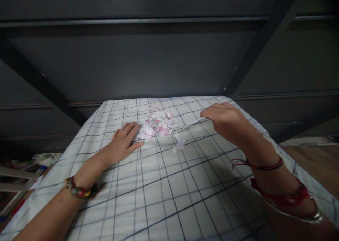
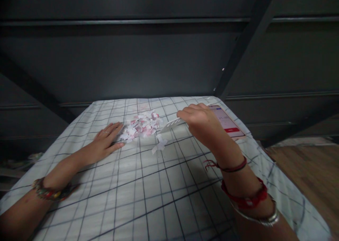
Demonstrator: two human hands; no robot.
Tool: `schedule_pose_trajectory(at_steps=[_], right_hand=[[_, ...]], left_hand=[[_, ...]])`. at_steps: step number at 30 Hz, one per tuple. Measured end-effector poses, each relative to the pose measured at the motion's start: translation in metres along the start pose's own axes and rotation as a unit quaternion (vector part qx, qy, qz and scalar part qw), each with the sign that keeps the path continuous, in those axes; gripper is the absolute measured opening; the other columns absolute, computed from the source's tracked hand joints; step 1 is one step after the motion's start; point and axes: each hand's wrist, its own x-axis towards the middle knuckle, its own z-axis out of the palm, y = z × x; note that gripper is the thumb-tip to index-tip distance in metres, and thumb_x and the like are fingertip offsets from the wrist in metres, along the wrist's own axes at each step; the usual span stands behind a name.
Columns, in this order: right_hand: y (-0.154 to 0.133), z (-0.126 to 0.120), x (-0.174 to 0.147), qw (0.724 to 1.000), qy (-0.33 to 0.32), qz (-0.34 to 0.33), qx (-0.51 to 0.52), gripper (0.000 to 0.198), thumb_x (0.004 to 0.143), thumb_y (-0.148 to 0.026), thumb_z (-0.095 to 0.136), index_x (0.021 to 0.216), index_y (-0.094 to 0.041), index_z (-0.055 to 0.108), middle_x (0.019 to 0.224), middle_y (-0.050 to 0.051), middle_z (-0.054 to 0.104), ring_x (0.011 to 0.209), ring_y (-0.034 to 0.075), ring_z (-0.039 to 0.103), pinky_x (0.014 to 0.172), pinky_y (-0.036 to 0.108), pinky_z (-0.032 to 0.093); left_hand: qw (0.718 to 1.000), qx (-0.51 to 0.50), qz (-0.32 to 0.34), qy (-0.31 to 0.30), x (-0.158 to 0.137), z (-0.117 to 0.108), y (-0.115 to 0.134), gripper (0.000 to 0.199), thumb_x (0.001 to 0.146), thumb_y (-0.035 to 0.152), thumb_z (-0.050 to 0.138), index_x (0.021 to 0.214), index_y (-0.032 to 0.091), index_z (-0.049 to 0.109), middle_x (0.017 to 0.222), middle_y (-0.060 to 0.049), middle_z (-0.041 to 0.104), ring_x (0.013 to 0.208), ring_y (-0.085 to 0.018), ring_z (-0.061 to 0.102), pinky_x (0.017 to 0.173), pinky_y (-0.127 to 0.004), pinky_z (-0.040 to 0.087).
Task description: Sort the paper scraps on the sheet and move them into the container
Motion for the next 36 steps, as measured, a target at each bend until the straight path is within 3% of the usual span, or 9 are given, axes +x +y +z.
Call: schedule_pose_trajectory(at_steps=[8,17,24,32,36], right_hand=[[0.012,-0.003,-0.006,0.999,0.004,0.002,0.038,0.030,0.067,0.004,0.037,0.074,-0.020,0.054,0.072,0.003,0.061,0.070,0.017,0.053,0.067,0.030,0.037],[-0.025,-0.003,0.009,0.999,0.005,-0.013,0.049,0.031,0.070,0.006,0.036,0.071,-0.018,0.055,0.068,0.001,0.058,0.071,0.016,0.051,0.070,0.029,0.037],[-0.025,-0.001,0.008,0.999,0.034,0.005,-0.011,0.031,0.068,0.006,0.039,0.075,-0.017,0.057,0.072,0.004,0.061,0.073,0.019,0.052,0.069,0.032,0.037],[-0.048,-0.011,0.018,0.998,0.002,-0.010,0.062,0.034,0.071,0.010,0.038,0.070,-0.017,0.058,0.065,0.001,0.060,0.066,0.015,0.051,0.066,0.027,0.034],[-0.053,-0.012,0.020,0.999,0.028,0.014,0.009,0.033,0.073,0.009,0.038,0.071,-0.016,0.059,0.066,0.003,0.060,0.065,0.016,0.050,0.064,0.028,0.033]], left_hand=[[1.000,0.006,-0.004,-0.014,0.001,-0.001,0.002,0.083,0.084,0.072,0.017,0.144,0.016,0.020,0.150,-0.015,0.018,0.137,-0.034,0.011,0.106,-0.052,0.020],[1.000,0.006,0.001,-0.007,0.001,-0.002,0.001,0.081,0.085,0.070,0.017,0.143,0.015,0.020,0.149,-0.016,0.020,0.136,-0.034,0.012,0.105,-0.054,0.021],[1.000,0.011,-0.004,-0.006,0.000,-0.003,0.003,0.079,0.085,0.070,0.018,0.144,0.017,0.018,0.150,-0.014,0.019,0.137,-0.033,0.013,0.106,-0.052,0.020],[1.000,0.004,-0.007,-0.011,0.001,-0.004,0.004,0.084,0.083,0.074,0.015,0.144,0.017,0.018,0.149,-0.014,0.020,0.137,-0.034,0.011,0.106,-0.053,0.020],[1.000,0.003,-0.012,-0.020,0.001,-0.005,0.005,0.086,0.082,0.074,0.013,0.144,0.015,0.018,0.149,-0.016,0.019,0.137,-0.034,0.011,0.106,-0.054,0.020]])
